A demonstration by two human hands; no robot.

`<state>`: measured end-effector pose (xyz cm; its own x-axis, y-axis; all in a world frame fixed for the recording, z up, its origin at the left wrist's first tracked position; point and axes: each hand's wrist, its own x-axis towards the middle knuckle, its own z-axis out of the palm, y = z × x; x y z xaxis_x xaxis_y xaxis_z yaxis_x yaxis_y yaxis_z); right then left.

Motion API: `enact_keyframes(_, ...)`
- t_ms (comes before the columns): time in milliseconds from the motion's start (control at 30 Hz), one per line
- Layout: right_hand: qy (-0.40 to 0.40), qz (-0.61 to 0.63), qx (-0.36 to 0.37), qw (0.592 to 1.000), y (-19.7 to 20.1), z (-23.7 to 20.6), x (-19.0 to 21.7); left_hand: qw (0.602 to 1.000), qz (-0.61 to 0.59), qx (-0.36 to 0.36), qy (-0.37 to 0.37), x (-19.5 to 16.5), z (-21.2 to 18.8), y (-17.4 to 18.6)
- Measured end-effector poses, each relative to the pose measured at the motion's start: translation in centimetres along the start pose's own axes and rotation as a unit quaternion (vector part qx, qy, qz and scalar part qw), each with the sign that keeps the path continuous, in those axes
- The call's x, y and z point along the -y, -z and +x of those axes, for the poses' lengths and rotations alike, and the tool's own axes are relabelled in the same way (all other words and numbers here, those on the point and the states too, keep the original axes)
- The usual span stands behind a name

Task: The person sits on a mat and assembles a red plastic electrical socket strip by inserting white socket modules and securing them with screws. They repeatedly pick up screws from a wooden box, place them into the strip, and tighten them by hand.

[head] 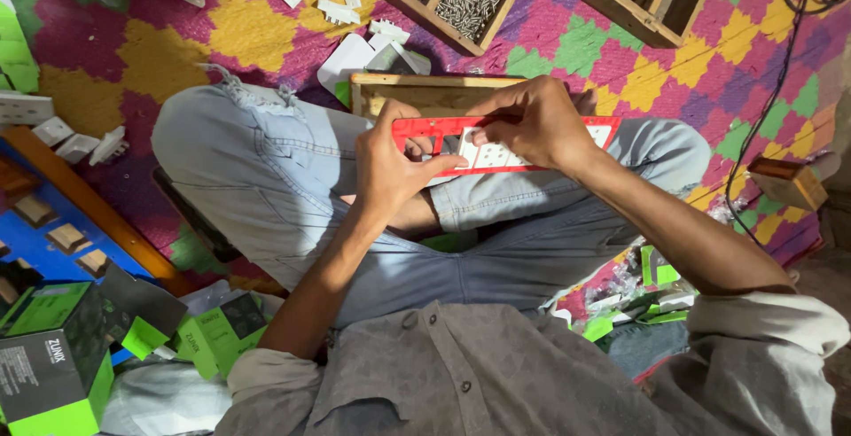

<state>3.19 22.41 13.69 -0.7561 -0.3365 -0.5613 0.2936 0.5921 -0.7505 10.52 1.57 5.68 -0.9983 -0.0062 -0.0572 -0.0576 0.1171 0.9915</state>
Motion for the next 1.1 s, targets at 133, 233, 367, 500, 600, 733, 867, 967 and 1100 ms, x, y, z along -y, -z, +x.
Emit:
enact_keyframes(133,0.028,-0.042,0.024,0.998,0.4,-0.5,1.0,1.000,-0.020,0.003,0.008,-0.2,0.1,0.0)
enact_keyframes(233,0.051,-0.078,-0.001,0.996,0.2,-1.4,1.9,0.999,-0.031,0.008,0.005,-0.2,0.2,0.2)
enact_keyframes(367,0.254,-0.207,-0.117,0.938,-0.8,-2.3,2.3,0.999,-0.032,0.010,0.013,0.0,0.4,0.1)
enact_keyframes(500,0.355,-0.355,-0.189,0.844,-2.0,-2.6,1.6,0.998,-0.054,0.010,0.035,0.2,0.4,0.0)
enact_keyframes(600,0.377,-0.392,-0.203,0.814,-2.4,-3.0,0.8,0.998,-0.054,0.007,0.043,0.3,0.5,-0.1)
enact_keyframes(733,0.426,-0.329,-0.196,0.820,-2.4,-2.6,-0.1,0.998,-0.045,0.006,0.053,0.6,0.6,-0.2)
enact_keyframes(867,0.407,-0.272,-0.224,0.843,-1.2,-1.8,-0.5,0.997,-0.048,0.004,0.053,0.9,0.6,-0.4)
enact_keyframes(967,0.338,-0.216,-0.221,0.889,-0.2,-1.0,-0.5,0.998,-0.047,0.003,0.043,1.1,0.8,-0.4)
enact_keyframes(1100,0.286,-0.167,-0.193,0.924,0.1,-0.5,-0.5,0.997,-0.062,0.009,0.051,1.2,0.7,-0.3)
